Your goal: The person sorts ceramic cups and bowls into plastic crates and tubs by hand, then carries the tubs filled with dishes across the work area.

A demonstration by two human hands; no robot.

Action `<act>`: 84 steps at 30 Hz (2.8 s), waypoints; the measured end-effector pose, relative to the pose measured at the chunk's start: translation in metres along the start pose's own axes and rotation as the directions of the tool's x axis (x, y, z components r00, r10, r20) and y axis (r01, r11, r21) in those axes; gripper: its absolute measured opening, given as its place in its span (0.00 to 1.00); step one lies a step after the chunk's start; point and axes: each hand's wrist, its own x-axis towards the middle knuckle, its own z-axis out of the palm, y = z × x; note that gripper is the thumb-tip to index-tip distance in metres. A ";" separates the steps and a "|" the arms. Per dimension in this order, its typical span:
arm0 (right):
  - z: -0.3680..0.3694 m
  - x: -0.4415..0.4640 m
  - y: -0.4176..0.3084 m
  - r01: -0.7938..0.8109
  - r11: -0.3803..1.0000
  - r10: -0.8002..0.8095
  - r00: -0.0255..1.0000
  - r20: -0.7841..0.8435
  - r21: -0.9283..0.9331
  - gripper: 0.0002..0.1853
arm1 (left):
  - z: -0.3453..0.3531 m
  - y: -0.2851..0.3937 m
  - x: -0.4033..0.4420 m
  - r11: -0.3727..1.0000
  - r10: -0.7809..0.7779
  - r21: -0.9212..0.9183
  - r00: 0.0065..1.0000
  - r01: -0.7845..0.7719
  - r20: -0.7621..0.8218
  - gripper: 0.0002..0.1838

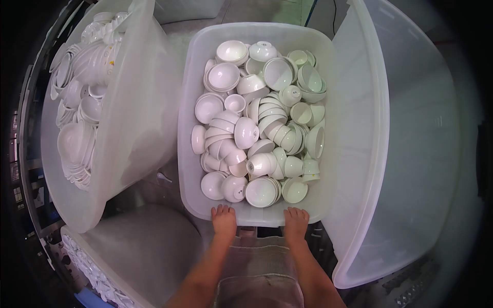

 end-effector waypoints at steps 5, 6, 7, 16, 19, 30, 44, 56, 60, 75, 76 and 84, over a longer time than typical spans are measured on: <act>0.014 0.002 0.003 0.052 0.994 -0.058 0.996 -0.065 -0.093 0.13 | 0.003 -0.005 0.001 0.998 0.054 -0.020 0.995 -0.056 -0.078 0.05; 0.016 0.000 0.004 0.062 0.993 -0.071 0.993 -0.092 -0.101 0.13 | 0.000 -0.005 0.000 0.998 0.048 -0.034 0.999 -0.048 -0.013 0.05; 0.019 -0.001 0.006 0.071 0.993 -0.082 0.990 -0.112 -0.100 0.14 | 0.003 -0.006 0.003 0.999 0.052 -0.015 0.999 -0.052 -0.015 0.06; 0.027 -0.005 0.007 0.073 0.971 -0.090 0.994 -0.066 -0.226 0.06 | 0.018 -0.010 -0.002 0.995 0.100 0.035 0.980 -0.096 -0.174 0.05; 0.028 -0.013 0.010 0.098 0.971 -0.130 0.982 -0.138 -0.219 0.06 | 0.024 -0.015 -0.011 0.990 0.137 0.010 0.947 -0.140 -0.292 0.05; 0.021 -0.149 -0.015 0.212 0.974 -0.223 0.951 -0.214 -0.074 0.06 | 0.051 -0.022 -0.141 0.975 0.187 -0.053 0.929 -0.215 -0.321 0.04; -0.028 -0.023 0.008 0.124 0.992 -0.125 0.991 0.054 0.018 0.17 | -0.016 0.008 -0.025 0.999 0.011 -0.051 1.000 -0.010 0.018 0.06; 0.003 -0.029 0.010 0.145 0.981 -0.169 0.962 -0.216 -0.126 0.10 | -0.005 0.005 -0.024 0.995 0.056 0.076 0.998 -0.059 0.037 0.07; 0.002 -0.026 0.011 0.077 0.978 -0.095 0.992 -0.088 -0.193 0.11 | 0.005 -0.009 -0.026 0.991 0.126 -0.020 0.979 -0.131 -0.161 0.09; 0.044 -0.187 -0.022 0.103 0.994 -0.103 0.937 -0.333 -0.017 0.03 | 0.070 -0.028 -0.165 0.960 0.227 -0.093 0.928 -0.265 -0.295 0.05; 0.045 -0.208 -0.025 0.093 0.996 -0.083 0.948 -0.306 0.017 0.03 | 0.083 -0.027 -0.187 0.957 0.241 -0.083 0.923 -0.277 -0.300 0.04; 0.029 -0.347 -0.032 -0.071 0.993 0.058 0.989 0.136 0.093 0.14 | 0.130 0.010 -0.336 0.977 0.166 -0.110 0.977 -0.181 -0.136 0.05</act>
